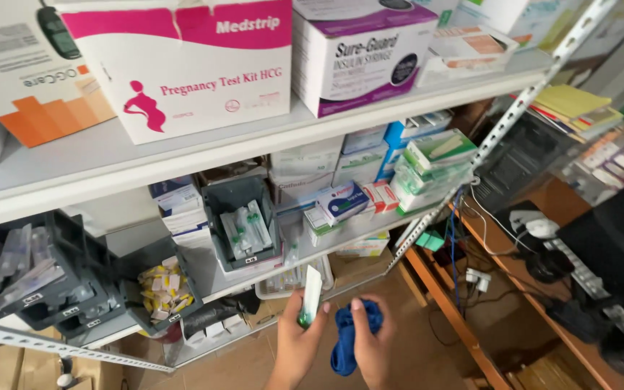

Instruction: The person wipes a small white box with a blue cloth while standing in front of a shelf. They then pick up a gray bin filled with small yellow and white items, wipe it, and place it back on the shelf. Finally, they wipe a small yellow item with the cloth.

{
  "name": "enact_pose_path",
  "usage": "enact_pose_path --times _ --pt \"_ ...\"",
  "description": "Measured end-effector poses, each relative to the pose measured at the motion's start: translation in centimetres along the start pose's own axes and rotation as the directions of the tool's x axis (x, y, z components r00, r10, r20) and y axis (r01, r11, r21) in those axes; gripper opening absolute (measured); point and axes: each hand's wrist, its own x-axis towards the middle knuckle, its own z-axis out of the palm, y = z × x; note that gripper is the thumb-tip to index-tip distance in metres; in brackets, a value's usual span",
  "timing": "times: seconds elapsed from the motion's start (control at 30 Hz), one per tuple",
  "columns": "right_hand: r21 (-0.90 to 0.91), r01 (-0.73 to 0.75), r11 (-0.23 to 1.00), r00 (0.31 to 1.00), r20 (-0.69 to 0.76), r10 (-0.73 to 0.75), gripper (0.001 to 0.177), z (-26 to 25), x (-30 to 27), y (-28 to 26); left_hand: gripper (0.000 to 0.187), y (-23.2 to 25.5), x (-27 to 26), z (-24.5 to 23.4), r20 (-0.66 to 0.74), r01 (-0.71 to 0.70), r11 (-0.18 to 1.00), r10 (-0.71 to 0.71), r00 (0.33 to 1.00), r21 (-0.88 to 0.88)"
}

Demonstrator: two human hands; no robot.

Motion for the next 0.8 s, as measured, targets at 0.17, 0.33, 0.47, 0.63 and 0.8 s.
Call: enact_pose_path --times 0.17,0.33,0.47,0.63,0.8 --pt "-0.192 0.237 0.952 0.967 0.141 -0.213 0.016 1.3 -2.5 1.1 0.020 -2.3 -0.1 -2.2 -0.005 0.184 0.982 -0.184 0.983 0.050" --pt "-0.194 0.471 0.860 0.844 0.382 -0.377 0.018 2.8 -6.2 -4.2 0.026 -4.4 -1.2 -6.1 0.016 -0.072 0.997 0.072 0.997 -0.034" --pt "-0.011 0.721 0.693 0.630 0.425 -0.650 0.019 2.9 -6.5 -3.5 0.037 -2.3 -1.7 -6.6 0.176 0.427 0.852 -0.391 0.904 -0.303" --pt "0.009 0.604 0.797 0.759 0.298 -0.579 0.015 2.0 -6.2 -3.1 0.040 -0.6 -2.3 -6.1 0.210 0.419 0.878 -0.375 0.903 -0.233" --pt "0.048 0.372 0.927 0.899 0.228 -0.373 0.026 0.7 -6.0 -2.0 0.041 -1.4 -3.7 -4.2 0.193 0.447 0.863 -0.409 0.892 -0.236"
